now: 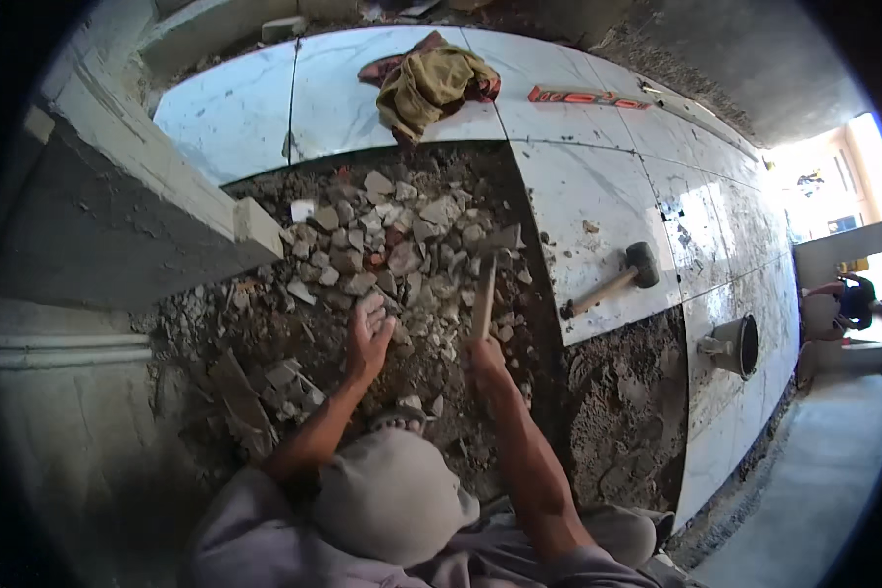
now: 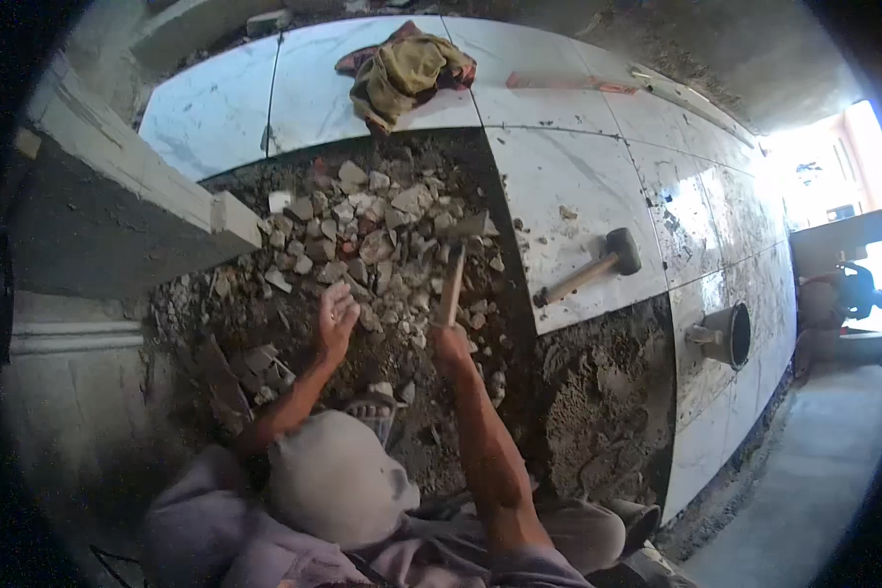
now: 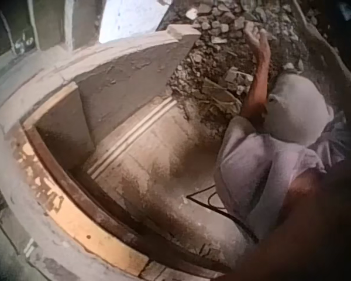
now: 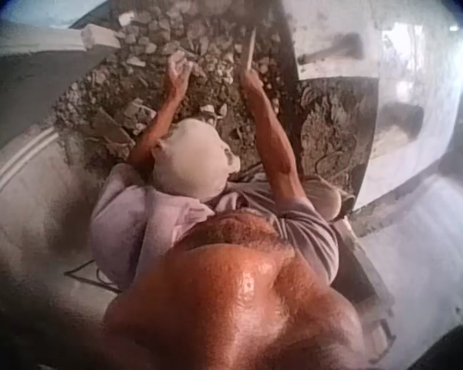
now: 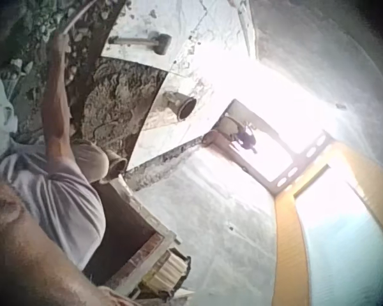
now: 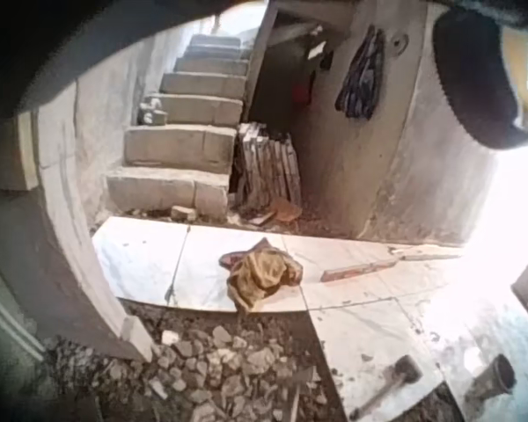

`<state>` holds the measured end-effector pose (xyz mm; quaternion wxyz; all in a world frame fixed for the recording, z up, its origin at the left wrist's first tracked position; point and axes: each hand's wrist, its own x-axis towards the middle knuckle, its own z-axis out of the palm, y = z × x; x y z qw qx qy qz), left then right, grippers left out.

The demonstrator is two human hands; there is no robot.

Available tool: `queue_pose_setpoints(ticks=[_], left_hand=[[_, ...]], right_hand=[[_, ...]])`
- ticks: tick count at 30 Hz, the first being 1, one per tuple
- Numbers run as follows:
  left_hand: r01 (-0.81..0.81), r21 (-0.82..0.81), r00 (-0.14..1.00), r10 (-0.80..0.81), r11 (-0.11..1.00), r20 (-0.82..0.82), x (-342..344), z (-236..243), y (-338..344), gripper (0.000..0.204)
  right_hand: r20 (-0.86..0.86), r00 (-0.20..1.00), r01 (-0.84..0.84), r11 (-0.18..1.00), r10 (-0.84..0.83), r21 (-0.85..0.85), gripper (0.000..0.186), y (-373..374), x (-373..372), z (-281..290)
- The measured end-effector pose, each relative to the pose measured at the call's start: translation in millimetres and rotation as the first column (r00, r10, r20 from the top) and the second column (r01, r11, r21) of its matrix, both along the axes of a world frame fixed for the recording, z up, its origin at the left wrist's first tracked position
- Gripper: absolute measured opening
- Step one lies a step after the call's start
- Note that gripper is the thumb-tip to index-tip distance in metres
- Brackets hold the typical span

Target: The person breaks pieces of tile using a hammer and spreads wet mortar over a subfloor using a trowel.

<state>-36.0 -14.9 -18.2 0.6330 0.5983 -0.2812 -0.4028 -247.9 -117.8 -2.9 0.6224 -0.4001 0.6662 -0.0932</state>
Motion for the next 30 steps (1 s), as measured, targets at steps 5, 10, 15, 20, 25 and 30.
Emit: queue_pose_setpoints(ticks=[5, 10, 15, 20, 25, 30], left_hand=[[0.033, 0.112, 0.999, -0.037, 0.993, 0.033, 2.3, -4.0, 18.0, 0.059], [0.050, 0.111, 0.999, -0.051, 0.993, 0.008, -5.5, 6.1, 16.3, 0.056], [0.016, 0.069, 0.998, -0.020, 0.997, 0.053, 11.3, 0.6, 15.6, 0.057], [-0.018, 0.006, 1.000, 0.018, 1.000, 0.025, -10.6, 16.9, 1.7, 0.061], [-0.011, 0.102, 1.000, 0.010, 0.995, 0.008, 9.1, -7.5, 36.4, 0.060], [0.005, 0.067, 1.000, -0.005, 0.998, -0.002, -0.1, -17.2, 28.9, 0.058]], right_hand=[[0.070, 0.994, -0.054, 0.943, 0.081, -0.329, 0.013, -21.2, 7.3, 144.2], [0.316, 0.848, 0.209, 0.281, 0.424, -0.937, 0.018, -105.7, 37.9, 298.3], [0.279, 0.918, 0.282, 0.032, 0.281, -0.959, 0.013, -123.2, 85.2, 233.0], [-0.087, 0.978, -0.198, 0.971, 0.188, -0.132, 0.016, -61.8, 32.9, 5.2], [0.090, 0.964, -0.219, 0.937, 0.251, -0.271, 0.012, -50.0, 41.7, 98.1], [0.352, 0.852, 0.143, 0.475, 0.387, -0.868, 0.012, -95.7, 51.3, 270.6]])
